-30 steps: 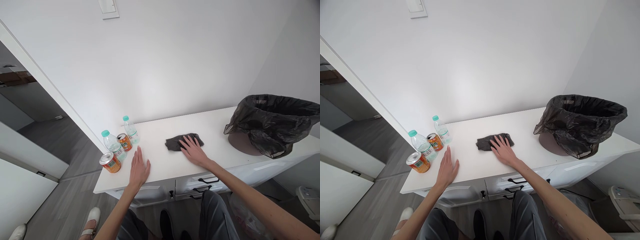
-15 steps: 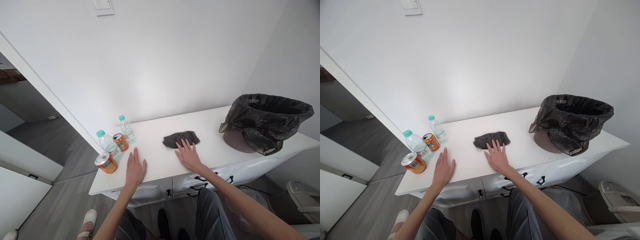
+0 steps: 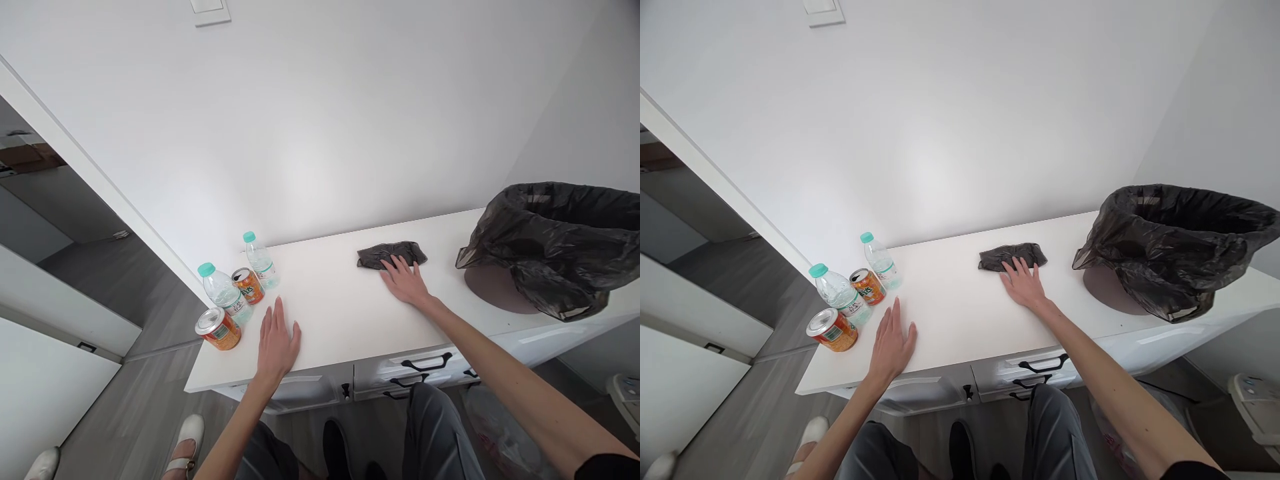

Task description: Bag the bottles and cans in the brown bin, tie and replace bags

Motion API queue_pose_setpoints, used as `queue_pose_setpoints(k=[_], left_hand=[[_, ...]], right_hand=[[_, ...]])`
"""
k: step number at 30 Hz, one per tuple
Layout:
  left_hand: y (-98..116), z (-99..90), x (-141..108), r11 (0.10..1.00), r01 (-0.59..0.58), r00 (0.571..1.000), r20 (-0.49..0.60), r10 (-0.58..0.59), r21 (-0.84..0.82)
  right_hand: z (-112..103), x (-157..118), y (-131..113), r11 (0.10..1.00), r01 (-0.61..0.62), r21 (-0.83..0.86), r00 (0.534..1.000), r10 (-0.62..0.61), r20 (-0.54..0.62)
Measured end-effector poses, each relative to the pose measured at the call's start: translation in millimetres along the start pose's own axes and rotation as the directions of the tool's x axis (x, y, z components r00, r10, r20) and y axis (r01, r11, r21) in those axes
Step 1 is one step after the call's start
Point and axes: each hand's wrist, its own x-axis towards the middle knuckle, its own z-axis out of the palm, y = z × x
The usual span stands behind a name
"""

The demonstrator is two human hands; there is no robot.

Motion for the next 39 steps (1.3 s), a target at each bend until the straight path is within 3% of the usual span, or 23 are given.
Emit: queue_pose_setpoints(k=[8, 14, 18, 22, 25, 28, 33, 39], left_hand=[[-0.1, 0.1, -1.2, 1.0, -0.01, 1.0, -0.003, 0.01, 0.016], [-6.3, 5.1, -2.7, 1.0, -0.005, 1.0, -0.025, 0.005, 0.001], [-10.5, 11.2, -4.2, 1.0, -0.008, 0.998, -0.061, 0.008, -0.01], [-11.4, 12.9, -4.7, 1.0, -0.021, 0.997, -0.075, 0.021, 0.0], [-11.1, 11.6, -4.6, 1.0, -0.026, 0.997, -0.072, 0.027, 0.009], [-10.6, 10.0, -4.1, 1.0, -0.025, 0.997, -0.068, 0.025, 0.004], [-9.5, 9.2, -3.3, 1.0, -0.02, 0.997, -0.068, 0.021, 0.006], [-10.6, 9.7, -3.8, 1.0, -0.021, 0.996, -0.086, 0.022, 0.011]], right_hand=[[8.9, 7.6, 12.5, 0.999, -0.029, -0.045, 0.998, 0.027, -0.051], [-9.4, -25.8, -2.4, 0.994, -0.06, -0.09, 0.994, 0.051, -0.101], [-55.5, -63.4, -1.8, 0.983, 0.105, -0.152, 0.963, -0.138, -0.231], [-130.7, -97.7, 10.1, 0.946, 0.213, -0.244, 0.84, -0.305, -0.448], [-182.1, -116.2, 25.3, 0.94, 0.158, -0.304, 0.754, -0.313, -0.578], [-210.5, -126.0, 50.1, 0.936, 0.021, -0.352, 0.723, -0.258, -0.641], [-208.6, -123.6, 107.5, 0.901, -0.236, -0.365, 0.785, -0.044, -0.618], [-193.3, -110.9, 147.9, 0.888, -0.232, -0.397, 0.787, -0.069, -0.613]])
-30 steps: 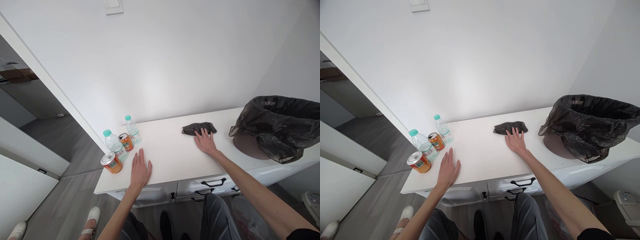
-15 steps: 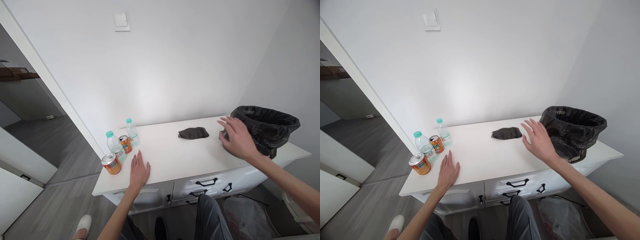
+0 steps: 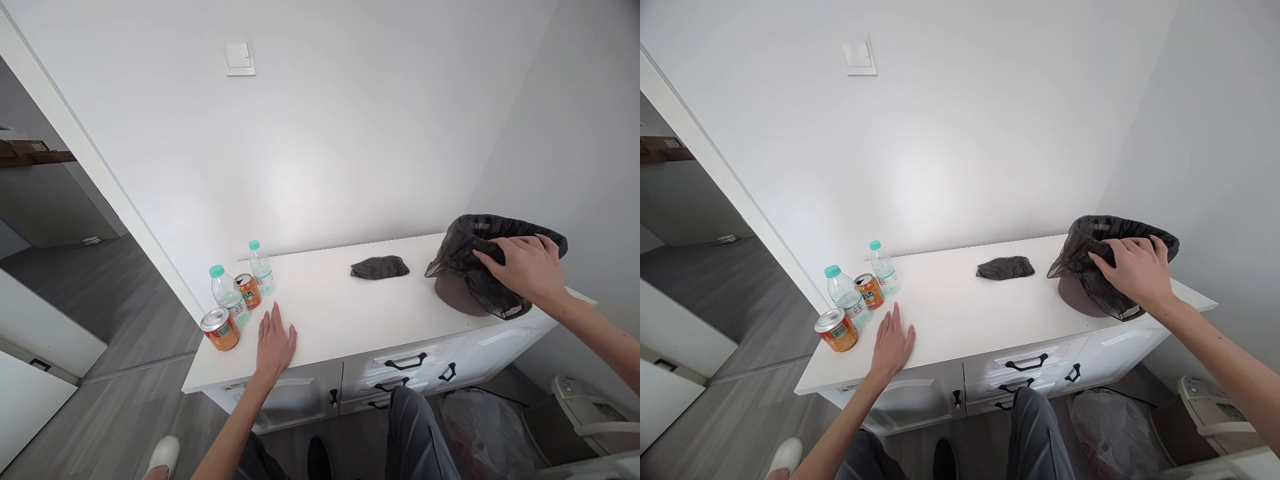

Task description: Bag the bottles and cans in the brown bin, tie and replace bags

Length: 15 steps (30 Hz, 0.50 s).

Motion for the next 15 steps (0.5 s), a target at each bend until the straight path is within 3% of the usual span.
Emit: queue_pose_setpoints(k=[4, 8, 15], left_hand=[[-1.0, 0.9, 0.1, 1.0, -0.001, 1.0, 0.023, 0.0, 0.018], [-0.9, 1.2, 1.0, 0.999, -0.004, 1.0, 0.026, 0.003, 0.045], [-1.0, 0.7, 1.2, 0.999, -0.011, 0.999, 0.039, 0.009, 0.044]], right_hand=[[7.8, 3.5, 6.9, 0.99, -0.003, 0.139, 0.998, 0.012, -0.06], [11.8, 6.2, 7.4, 0.965, 0.077, 0.249, 0.992, -0.051, -0.112], [-1.1, 4.6, -14.6, 0.937, 0.137, 0.322, 0.988, -0.106, -0.113]])
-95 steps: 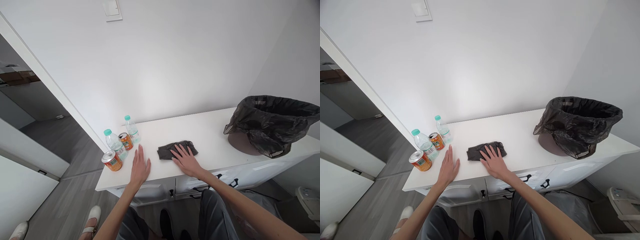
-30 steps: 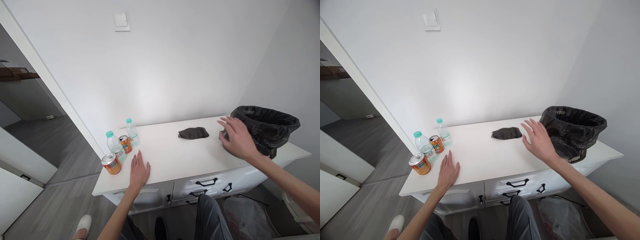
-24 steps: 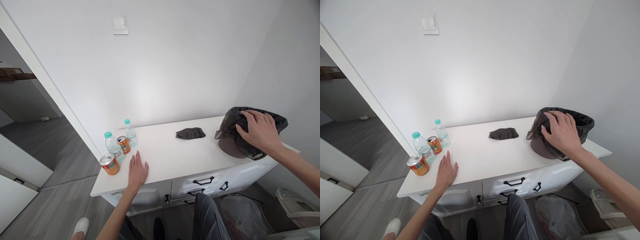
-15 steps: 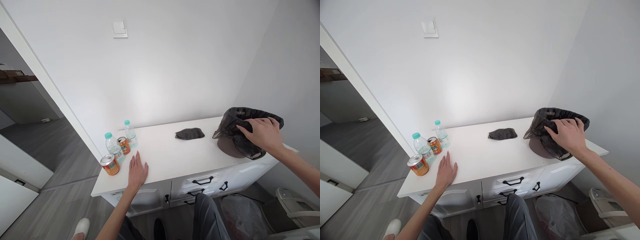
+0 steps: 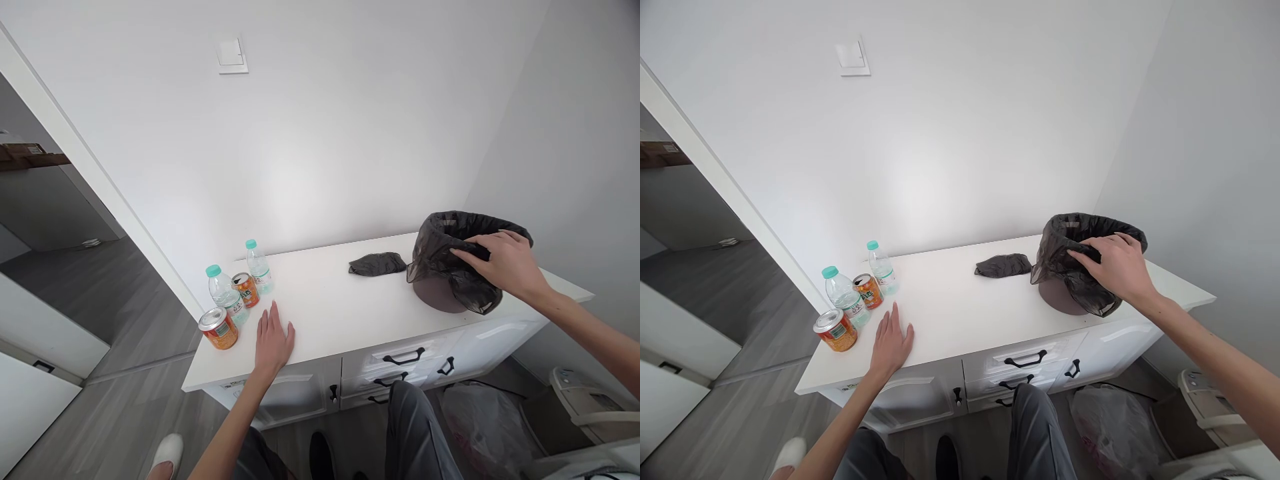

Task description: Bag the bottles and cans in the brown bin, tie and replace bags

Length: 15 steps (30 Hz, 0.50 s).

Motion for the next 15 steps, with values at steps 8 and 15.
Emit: queue_pose_setpoints(k=[8, 15], left_hand=[[1.7, -1.3, 1.6, 1.0, 0.003, 1.0, 0.025, -0.003, 0.026], [1.8, -2.1, 1.2, 1.0, -0.002, 1.0, 0.018, 0.001, 0.027]], right_hand=[[-12.5, 7.3, -26.8, 0.993, -0.042, 0.112, 0.998, 0.036, 0.054], [-15.8, 9.2, -34.6, 0.983, -0.018, 0.183, 0.999, 0.012, 0.035]])
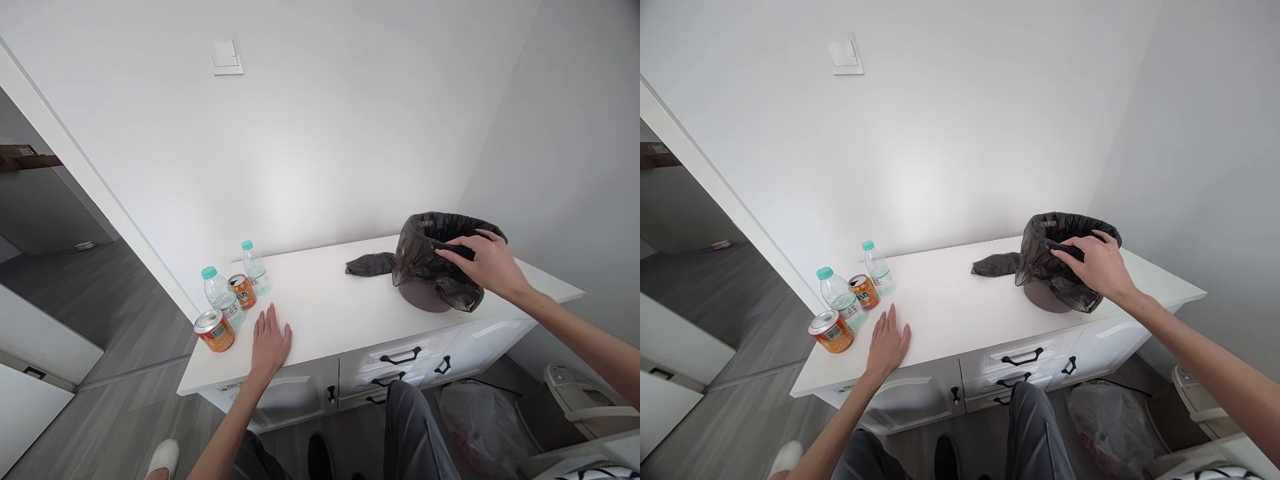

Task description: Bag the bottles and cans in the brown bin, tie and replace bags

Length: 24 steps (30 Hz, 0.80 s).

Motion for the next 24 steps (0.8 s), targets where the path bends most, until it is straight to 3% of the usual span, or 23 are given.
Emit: queue_pose_setpoints(k=[6, 13, 19, 24], left_hand=[[0.6, -2.5, -0.3, 1.0, 0.002, 1.0, 0.01, -0.002, 0.012], [0.0, -1.6, -0.2, 1.0, -0.014, 1.0, -0.021, 0.015, 0.024], [-0.5, -3.3, -0.9, 0.998, -0.045, 0.999, -0.002, 0.045, 0.034], [1.5, -8.0, -1.3, 0.998, -0.048, 0.999, -0.004, 0.048, 0.032]], right_hand=[[2.2, -5.5, -28.0, 0.987, 0.056, 0.148, 0.998, -0.056, -0.009], [5.6, -0.1, -96.2, 0.896, 0.185, 0.404, 0.973, -0.224, 0.052], [13.6, 16.6, -153.5, 0.797, 0.304, 0.522, 0.923, -0.382, 0.046], [-4.5, 23.0, -174.0, 0.788, 0.417, 0.453, 0.857, -0.507, 0.093]])
